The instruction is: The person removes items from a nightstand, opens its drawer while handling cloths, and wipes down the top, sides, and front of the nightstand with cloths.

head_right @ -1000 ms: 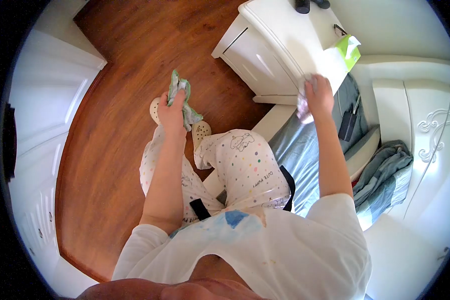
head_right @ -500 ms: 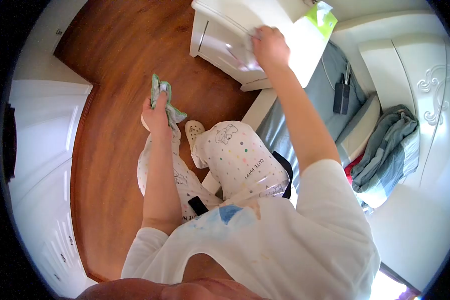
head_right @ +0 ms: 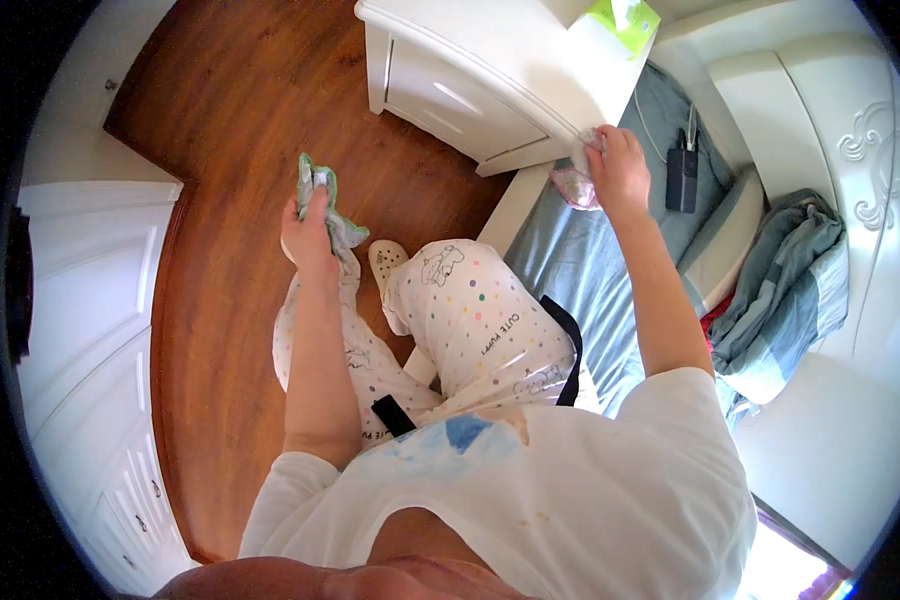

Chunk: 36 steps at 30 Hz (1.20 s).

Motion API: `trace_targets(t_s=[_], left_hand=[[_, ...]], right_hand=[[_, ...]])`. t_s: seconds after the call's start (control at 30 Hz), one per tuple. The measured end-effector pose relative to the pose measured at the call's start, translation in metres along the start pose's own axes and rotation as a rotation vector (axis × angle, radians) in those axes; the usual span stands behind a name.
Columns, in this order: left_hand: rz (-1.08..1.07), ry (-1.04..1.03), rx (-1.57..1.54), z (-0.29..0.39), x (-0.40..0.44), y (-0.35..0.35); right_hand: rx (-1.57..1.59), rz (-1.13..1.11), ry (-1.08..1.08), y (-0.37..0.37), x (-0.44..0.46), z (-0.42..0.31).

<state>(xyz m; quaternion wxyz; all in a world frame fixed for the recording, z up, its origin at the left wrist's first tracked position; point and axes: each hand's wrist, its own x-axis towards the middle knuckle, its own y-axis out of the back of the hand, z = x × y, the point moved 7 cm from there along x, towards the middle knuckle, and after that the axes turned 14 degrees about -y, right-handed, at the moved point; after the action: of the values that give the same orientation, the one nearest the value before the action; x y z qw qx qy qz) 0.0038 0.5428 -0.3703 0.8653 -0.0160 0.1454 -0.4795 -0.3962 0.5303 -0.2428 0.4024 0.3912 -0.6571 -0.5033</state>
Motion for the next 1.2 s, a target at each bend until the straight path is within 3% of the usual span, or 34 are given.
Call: trace_targets(t_s=[0.23, 0.37, 0.5, 0.83, 1.07, 1.2], left_hand=[[0.009, 0.116, -0.003, -0.004, 0.000, 0.004], [-0.063, 0.066, -0.025, -0.010, 0.006, 0.000], [-0.057, 0.064, -0.054, -0.008, 0.004, -0.009], [-0.099, 0.054, -0.043, -0.017, 0.005, -0.007], [-0.080, 0.059, -0.043, -0.010, 0.000, -0.006], [-0.077, 0.080, -0.027, -0.008, -0.002, -0.007]], right_hand=[[0.092, 0.017, 0.040, -0.035, 0.046, -0.118], [0.076, -0.037, 0.007, -0.048, 0.064, -0.178], [0.108, -0.052, 0.025, -0.037, 0.053, -0.154], [0.038, 0.022, -0.107, 0.008, -0.012, 0.003], [0.011, -0.021, 0.038, 0.002, 0.002, -0.007], [0.058, -0.037, 0.061, -0.010, 0.026, -0.067]])
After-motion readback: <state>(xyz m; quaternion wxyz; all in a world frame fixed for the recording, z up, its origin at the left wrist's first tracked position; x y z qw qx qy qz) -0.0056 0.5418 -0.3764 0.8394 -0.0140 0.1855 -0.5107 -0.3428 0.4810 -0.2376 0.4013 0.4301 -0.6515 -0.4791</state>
